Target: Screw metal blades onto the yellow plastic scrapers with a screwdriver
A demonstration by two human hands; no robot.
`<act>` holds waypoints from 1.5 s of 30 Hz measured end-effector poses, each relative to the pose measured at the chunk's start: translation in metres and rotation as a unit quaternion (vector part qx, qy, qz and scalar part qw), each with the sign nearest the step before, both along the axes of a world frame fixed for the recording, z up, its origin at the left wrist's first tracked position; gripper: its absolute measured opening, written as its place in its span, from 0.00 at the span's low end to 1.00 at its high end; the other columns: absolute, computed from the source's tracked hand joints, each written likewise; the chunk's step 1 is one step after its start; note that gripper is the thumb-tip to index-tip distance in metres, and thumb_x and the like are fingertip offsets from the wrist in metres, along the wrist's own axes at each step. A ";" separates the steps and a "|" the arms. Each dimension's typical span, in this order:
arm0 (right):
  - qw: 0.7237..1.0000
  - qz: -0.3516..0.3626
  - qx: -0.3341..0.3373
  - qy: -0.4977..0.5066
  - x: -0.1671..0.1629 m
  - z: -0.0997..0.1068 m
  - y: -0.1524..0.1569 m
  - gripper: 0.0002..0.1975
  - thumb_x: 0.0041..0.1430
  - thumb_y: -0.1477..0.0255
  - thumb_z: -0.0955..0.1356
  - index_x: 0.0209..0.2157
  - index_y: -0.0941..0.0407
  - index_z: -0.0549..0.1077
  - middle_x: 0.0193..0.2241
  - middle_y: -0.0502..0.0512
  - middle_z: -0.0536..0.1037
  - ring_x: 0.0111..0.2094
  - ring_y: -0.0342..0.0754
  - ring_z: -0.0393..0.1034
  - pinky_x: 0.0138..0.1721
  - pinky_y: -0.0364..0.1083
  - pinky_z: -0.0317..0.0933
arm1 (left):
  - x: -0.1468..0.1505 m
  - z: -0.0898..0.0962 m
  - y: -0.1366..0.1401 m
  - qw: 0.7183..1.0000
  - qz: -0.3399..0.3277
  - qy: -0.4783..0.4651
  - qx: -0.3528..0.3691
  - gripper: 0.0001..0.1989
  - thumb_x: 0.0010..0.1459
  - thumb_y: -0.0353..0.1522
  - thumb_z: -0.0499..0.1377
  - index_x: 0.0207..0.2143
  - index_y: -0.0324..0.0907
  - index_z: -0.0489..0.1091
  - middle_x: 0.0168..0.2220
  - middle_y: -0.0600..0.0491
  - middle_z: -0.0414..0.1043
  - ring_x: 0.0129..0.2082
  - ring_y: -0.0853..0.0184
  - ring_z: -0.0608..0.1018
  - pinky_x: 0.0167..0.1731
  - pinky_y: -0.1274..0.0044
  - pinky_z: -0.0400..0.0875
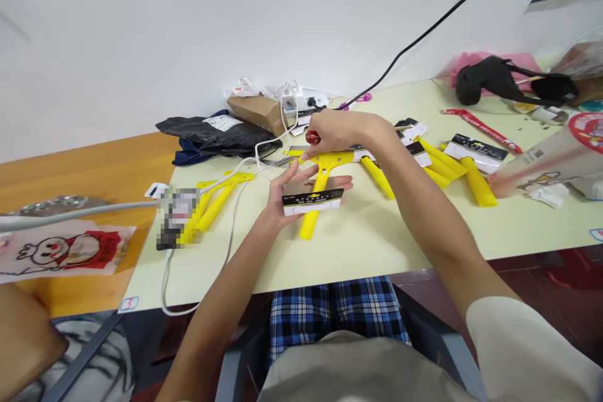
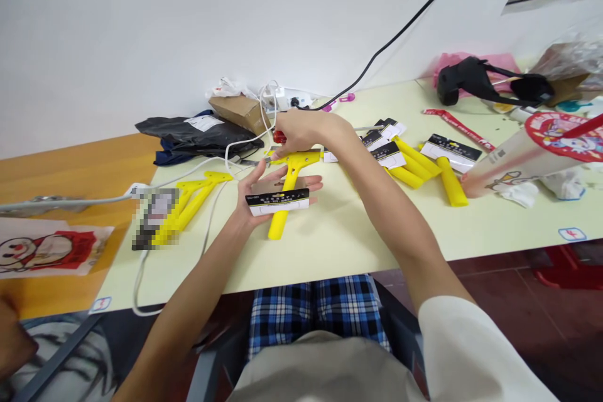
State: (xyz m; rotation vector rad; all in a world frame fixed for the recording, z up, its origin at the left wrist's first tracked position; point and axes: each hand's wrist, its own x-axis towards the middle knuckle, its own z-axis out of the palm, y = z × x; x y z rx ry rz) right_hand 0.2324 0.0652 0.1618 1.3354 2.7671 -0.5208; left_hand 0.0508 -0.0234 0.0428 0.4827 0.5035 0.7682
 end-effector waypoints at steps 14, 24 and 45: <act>0.914 -0.052 0.152 0.372 -0.001 0.031 -0.030 0.27 0.73 0.49 0.67 0.25 0.54 0.66 0.25 0.50 0.64 0.29 0.45 0.52 0.32 0.48 0.52 | 0.014 -0.020 0.003 0.998 0.007 0.057 -0.006 0.21 0.67 0.37 0.65 0.58 0.36 0.78 0.68 0.38 0.73 0.66 0.47 0.79 0.63 0.55 0.78; 0.831 -0.053 0.009 0.554 -0.022 0.027 -0.027 0.34 0.66 0.41 0.70 0.19 0.52 0.64 0.15 0.45 0.55 0.16 0.43 0.56 0.20 0.48 0.54 | 0.015 -0.034 0.013 0.992 0.071 0.095 -0.046 0.17 0.63 0.32 0.65 0.51 0.32 0.81 0.61 0.38 0.80 0.57 0.53 0.85 0.63 0.64 0.77; 0.830 -0.053 0.004 0.556 -0.021 0.020 -0.034 0.22 0.66 0.51 0.68 0.24 0.48 0.65 0.17 0.46 0.57 0.18 0.47 0.54 0.22 0.50 0.51 | 0.014 -0.042 0.017 0.993 0.074 0.081 -0.051 0.17 0.62 0.32 0.64 0.51 0.32 0.81 0.58 0.36 0.82 0.62 0.53 0.82 0.70 0.63 0.70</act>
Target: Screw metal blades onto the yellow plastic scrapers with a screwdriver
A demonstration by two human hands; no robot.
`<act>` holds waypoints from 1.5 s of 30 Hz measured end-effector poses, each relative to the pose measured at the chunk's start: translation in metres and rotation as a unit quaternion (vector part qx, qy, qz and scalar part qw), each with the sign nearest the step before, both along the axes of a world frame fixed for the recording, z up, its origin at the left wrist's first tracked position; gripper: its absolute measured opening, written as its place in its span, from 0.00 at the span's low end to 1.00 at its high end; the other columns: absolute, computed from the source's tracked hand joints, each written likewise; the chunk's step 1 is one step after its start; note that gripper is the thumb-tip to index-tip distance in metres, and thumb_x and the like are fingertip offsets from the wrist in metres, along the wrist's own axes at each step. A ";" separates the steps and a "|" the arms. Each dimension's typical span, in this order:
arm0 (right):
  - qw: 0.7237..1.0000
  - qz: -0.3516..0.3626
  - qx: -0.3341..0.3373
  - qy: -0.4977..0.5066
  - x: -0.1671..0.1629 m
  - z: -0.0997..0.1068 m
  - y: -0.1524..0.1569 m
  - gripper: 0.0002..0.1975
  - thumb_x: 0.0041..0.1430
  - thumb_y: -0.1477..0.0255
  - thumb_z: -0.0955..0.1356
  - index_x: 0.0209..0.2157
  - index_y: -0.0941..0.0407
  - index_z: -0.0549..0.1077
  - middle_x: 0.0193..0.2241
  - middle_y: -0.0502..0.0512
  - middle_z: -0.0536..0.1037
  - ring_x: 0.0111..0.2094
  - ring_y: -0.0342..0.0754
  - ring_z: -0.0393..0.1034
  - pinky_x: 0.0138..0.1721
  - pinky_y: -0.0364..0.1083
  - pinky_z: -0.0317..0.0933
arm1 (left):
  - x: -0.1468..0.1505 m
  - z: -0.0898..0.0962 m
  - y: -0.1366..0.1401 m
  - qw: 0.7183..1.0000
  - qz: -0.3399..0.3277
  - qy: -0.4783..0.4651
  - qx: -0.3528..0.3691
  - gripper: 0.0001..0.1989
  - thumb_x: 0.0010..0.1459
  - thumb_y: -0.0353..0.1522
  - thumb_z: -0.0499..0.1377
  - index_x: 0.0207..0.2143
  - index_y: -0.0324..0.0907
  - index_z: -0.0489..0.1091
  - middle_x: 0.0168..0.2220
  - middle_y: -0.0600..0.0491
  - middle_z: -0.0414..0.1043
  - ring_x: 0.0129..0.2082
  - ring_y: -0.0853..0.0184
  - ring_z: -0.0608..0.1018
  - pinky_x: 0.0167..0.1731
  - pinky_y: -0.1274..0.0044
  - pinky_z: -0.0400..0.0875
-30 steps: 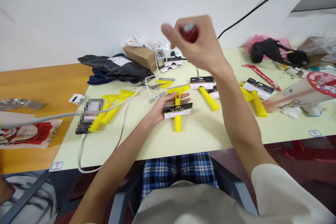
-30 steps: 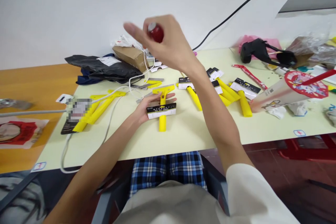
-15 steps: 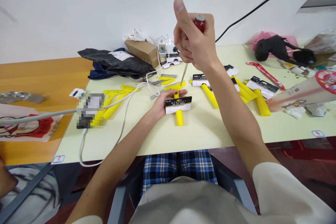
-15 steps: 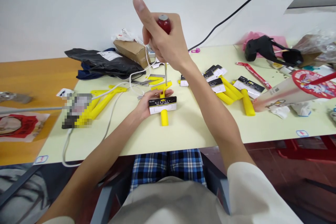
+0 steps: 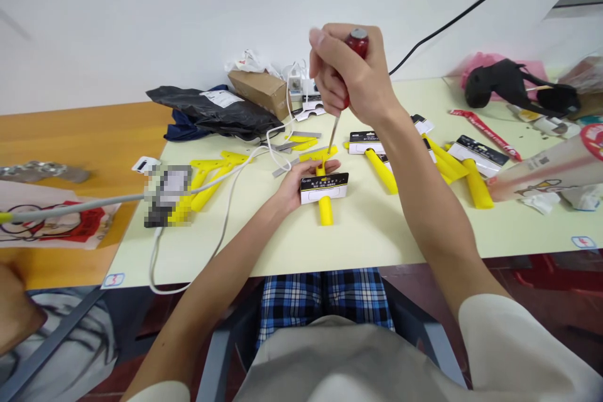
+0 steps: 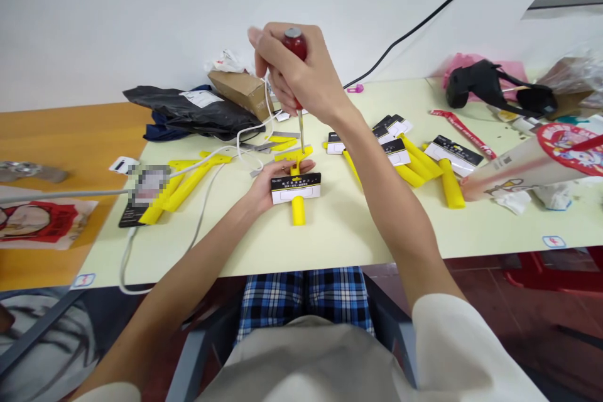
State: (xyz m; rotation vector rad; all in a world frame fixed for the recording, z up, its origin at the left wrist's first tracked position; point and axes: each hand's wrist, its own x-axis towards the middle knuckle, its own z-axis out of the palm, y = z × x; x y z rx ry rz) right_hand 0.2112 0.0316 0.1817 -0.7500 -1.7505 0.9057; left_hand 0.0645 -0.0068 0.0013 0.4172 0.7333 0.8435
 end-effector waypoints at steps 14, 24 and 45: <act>0.905 -0.115 0.182 -0.367 0.051 0.028 -0.010 0.06 0.67 0.69 0.70 0.42 0.51 0.68 0.42 0.55 0.79 0.40 0.52 0.69 0.40 0.51 0.60 | 0.001 -0.005 -0.001 1.000 0.006 0.008 -0.010 0.15 0.62 0.31 0.66 0.49 0.34 0.82 0.60 0.39 0.81 0.58 0.52 0.84 0.66 0.61 0.74; 0.878 -0.089 0.126 -0.452 0.065 0.043 -0.023 0.02 0.64 0.64 0.71 0.36 0.45 0.77 0.34 0.51 0.81 0.33 0.53 0.73 0.33 0.54 0.61 | 0.002 -0.004 -0.002 1.000 0.005 0.017 -0.001 0.15 0.63 0.32 0.65 0.48 0.32 0.83 0.57 0.37 0.82 0.60 0.51 0.83 0.69 0.60 0.71; 0.874 -0.122 0.130 -0.452 0.066 0.040 -0.019 0.06 0.65 0.64 0.70 0.43 0.47 0.77 0.33 0.53 0.81 0.35 0.55 0.74 0.33 0.53 0.59 | -0.001 -0.004 0.000 1.000 0.008 0.008 0.005 0.18 0.62 0.31 0.65 0.52 0.32 0.82 0.55 0.37 0.83 0.58 0.51 0.84 0.67 0.62 0.74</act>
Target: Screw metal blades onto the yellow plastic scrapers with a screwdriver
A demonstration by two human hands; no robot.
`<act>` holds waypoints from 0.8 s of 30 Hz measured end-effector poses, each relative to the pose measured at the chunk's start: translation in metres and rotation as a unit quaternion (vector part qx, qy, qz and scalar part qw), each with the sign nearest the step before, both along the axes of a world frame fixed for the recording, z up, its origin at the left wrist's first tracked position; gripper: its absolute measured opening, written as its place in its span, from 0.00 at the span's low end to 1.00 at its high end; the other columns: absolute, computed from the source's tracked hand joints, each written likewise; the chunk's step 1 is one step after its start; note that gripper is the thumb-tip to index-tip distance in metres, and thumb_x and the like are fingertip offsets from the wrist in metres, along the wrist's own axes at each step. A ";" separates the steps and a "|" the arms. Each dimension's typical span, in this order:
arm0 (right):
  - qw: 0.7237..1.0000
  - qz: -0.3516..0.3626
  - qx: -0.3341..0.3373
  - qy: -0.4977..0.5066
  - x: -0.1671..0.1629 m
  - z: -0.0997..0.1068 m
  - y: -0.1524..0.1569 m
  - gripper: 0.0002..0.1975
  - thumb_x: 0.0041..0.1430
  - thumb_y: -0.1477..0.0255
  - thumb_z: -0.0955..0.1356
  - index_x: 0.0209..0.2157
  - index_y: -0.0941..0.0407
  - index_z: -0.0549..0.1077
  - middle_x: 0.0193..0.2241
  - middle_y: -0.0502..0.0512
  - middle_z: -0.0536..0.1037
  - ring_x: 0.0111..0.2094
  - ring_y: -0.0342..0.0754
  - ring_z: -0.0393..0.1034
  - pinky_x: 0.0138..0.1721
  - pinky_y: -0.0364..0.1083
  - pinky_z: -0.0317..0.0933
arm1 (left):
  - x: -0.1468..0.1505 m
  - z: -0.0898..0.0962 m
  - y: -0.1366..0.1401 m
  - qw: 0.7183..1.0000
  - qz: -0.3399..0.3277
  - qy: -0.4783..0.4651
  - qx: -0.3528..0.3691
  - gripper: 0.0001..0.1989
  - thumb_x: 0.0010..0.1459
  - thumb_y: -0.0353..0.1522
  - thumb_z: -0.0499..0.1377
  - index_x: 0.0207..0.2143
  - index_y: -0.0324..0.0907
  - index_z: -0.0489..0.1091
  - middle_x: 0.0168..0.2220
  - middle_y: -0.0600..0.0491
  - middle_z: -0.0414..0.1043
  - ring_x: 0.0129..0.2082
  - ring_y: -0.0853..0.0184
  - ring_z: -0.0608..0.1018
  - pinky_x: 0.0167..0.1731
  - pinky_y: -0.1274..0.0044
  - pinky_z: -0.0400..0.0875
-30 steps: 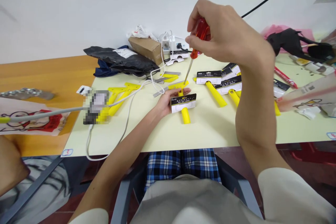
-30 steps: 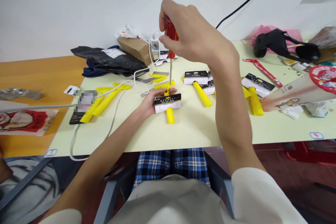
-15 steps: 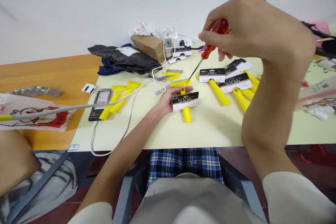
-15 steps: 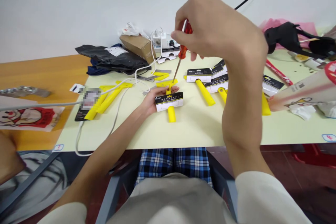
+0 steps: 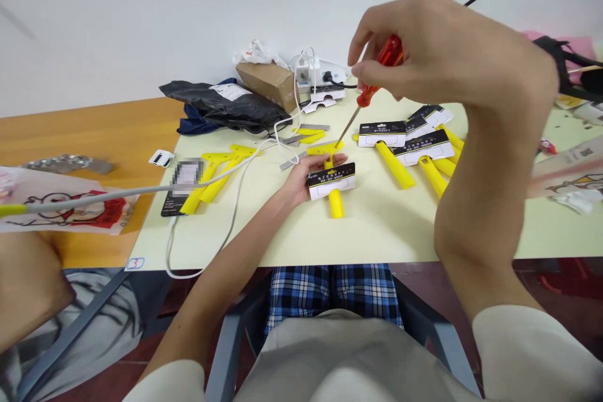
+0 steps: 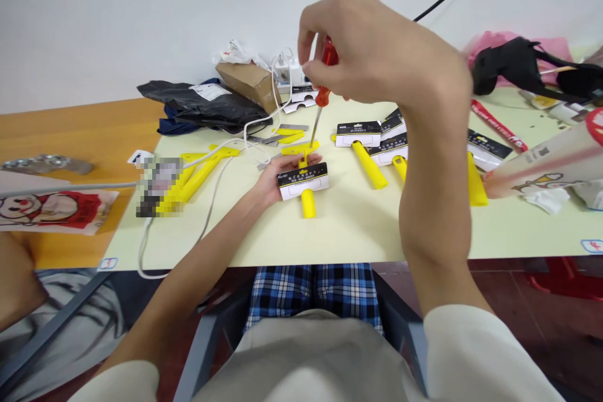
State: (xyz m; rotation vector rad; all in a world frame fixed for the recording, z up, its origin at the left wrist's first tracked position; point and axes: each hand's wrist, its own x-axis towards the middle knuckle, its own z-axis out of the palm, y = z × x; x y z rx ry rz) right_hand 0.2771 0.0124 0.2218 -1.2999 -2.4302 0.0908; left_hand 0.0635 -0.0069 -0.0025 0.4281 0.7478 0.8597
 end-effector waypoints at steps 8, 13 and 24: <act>0.998 -0.049 0.028 -0.005 0.004 -0.001 0.001 0.13 0.67 0.52 0.70 0.41 0.46 0.74 0.34 0.55 0.80 0.39 0.59 0.75 0.36 0.56 0.57 | 0.000 0.002 0.000 1.000 0.002 -0.010 0.001 0.17 0.62 0.30 0.65 0.52 0.32 0.82 0.55 0.38 0.83 0.58 0.53 0.84 0.68 0.64 0.73; 0.999 0.012 0.005 0.036 0.000 -0.001 -0.001 0.06 0.62 0.65 0.74 0.39 0.46 0.75 0.37 0.53 0.82 0.37 0.55 0.76 0.35 0.54 0.62 | -0.001 0.001 0.000 1.000 0.003 -0.016 -0.008 0.18 0.62 0.31 0.65 0.52 0.33 0.83 0.56 0.38 0.83 0.59 0.51 0.84 0.68 0.63 0.73; 0.999 0.017 0.026 0.017 -0.007 -0.007 0.003 0.18 0.60 0.71 0.74 0.51 0.48 0.74 0.40 0.52 0.80 0.39 0.54 0.74 0.35 0.52 0.61 | -0.001 0.004 0.000 0.999 0.014 -0.024 -0.017 0.19 0.64 0.30 0.64 0.55 0.33 0.81 0.54 0.39 0.84 0.56 0.52 0.86 0.66 0.62 0.74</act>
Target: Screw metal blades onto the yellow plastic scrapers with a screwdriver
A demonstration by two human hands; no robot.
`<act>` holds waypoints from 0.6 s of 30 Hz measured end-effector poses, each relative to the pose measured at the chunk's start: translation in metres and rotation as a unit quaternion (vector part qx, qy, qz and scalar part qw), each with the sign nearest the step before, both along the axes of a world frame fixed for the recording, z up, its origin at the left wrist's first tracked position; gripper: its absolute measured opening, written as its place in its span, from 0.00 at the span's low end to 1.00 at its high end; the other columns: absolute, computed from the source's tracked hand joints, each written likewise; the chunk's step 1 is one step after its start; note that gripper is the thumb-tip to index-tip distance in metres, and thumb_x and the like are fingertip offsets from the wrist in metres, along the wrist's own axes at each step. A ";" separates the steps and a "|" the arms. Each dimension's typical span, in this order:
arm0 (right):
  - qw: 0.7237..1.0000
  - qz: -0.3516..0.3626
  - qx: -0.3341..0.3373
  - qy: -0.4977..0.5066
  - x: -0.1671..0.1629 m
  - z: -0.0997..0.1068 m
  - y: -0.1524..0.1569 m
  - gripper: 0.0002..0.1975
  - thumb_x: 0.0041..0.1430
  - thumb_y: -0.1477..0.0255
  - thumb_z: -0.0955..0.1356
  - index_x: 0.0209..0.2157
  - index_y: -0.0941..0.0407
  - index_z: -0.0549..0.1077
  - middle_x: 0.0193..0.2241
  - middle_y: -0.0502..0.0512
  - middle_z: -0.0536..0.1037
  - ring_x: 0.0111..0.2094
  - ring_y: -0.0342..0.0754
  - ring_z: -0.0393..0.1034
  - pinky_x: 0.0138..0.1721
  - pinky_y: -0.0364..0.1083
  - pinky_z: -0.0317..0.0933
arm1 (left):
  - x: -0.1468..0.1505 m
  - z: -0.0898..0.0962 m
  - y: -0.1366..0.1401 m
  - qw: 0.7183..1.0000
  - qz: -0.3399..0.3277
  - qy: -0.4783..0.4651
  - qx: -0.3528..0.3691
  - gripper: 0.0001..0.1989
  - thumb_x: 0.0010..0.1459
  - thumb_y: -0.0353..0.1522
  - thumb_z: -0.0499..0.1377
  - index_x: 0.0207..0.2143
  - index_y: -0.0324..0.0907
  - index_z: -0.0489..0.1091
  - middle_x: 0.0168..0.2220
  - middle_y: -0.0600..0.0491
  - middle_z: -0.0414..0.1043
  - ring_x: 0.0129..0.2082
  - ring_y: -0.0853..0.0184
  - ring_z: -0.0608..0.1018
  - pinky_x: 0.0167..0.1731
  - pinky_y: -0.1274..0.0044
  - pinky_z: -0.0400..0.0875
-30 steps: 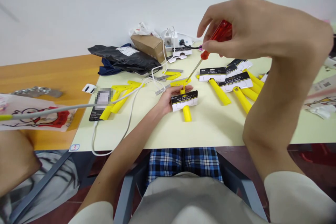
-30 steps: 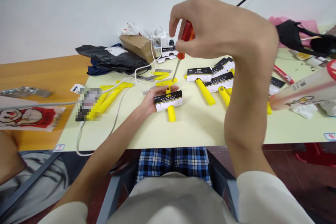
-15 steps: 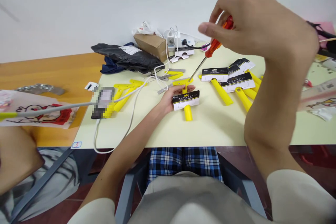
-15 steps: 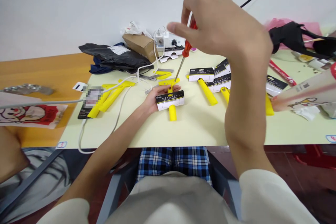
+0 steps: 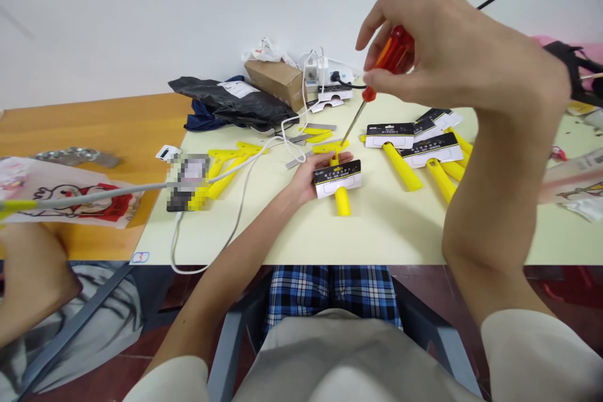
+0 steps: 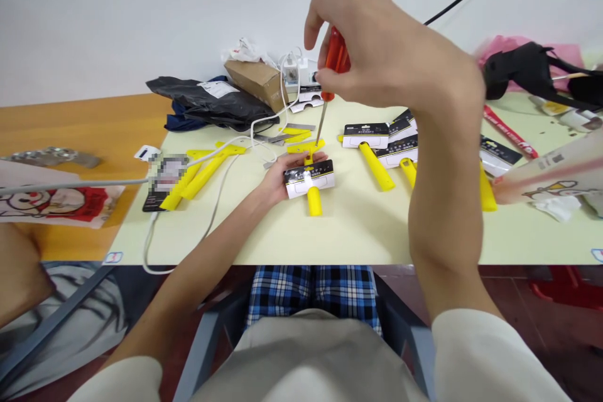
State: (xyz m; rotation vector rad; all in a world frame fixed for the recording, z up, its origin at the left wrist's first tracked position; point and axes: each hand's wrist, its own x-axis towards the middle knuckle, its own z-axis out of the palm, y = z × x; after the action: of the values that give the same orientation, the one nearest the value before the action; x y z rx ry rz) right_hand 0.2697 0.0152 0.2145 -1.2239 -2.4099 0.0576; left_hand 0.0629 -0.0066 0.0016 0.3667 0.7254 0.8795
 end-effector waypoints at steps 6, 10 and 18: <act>0.998 -0.023 0.061 0.009 -0.003 -0.005 0.002 0.08 0.68 0.62 0.70 0.40 0.52 0.74 0.36 0.57 0.79 0.39 0.56 0.70 0.41 0.55 0.59 | -0.001 -0.002 0.000 1.000 -0.008 -0.011 0.003 0.18 0.65 0.31 0.64 0.55 0.32 0.81 0.54 0.38 0.84 0.55 0.52 0.86 0.66 0.63 0.75; 0.999 0.029 0.021 0.022 -0.008 -0.006 0.003 0.18 0.59 0.75 0.70 0.51 0.50 0.74 0.45 0.54 0.82 0.44 0.56 0.75 0.40 0.52 0.62 | -0.001 0.000 -0.001 1.000 -0.007 -0.012 -0.002 0.20 0.65 0.31 0.64 0.57 0.33 0.80 0.54 0.38 0.84 0.55 0.52 0.86 0.66 0.62 0.74; 1.000 -0.002 0.007 0.009 -0.003 -0.008 0.010 0.16 0.57 0.74 0.72 0.48 0.50 0.76 0.43 0.54 0.82 0.40 0.53 0.74 0.37 0.51 0.62 | 0.000 0.001 0.000 1.000 -0.027 -0.007 -0.005 0.19 0.66 0.34 0.63 0.55 0.33 0.81 0.54 0.38 0.84 0.54 0.52 0.86 0.65 0.62 0.76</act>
State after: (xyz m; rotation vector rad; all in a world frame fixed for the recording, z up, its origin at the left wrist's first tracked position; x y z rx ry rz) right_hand 0.2671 0.0257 0.2069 -1.2160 -2.3892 0.0503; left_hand 0.0628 -0.0063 0.0029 0.3691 0.7030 0.8275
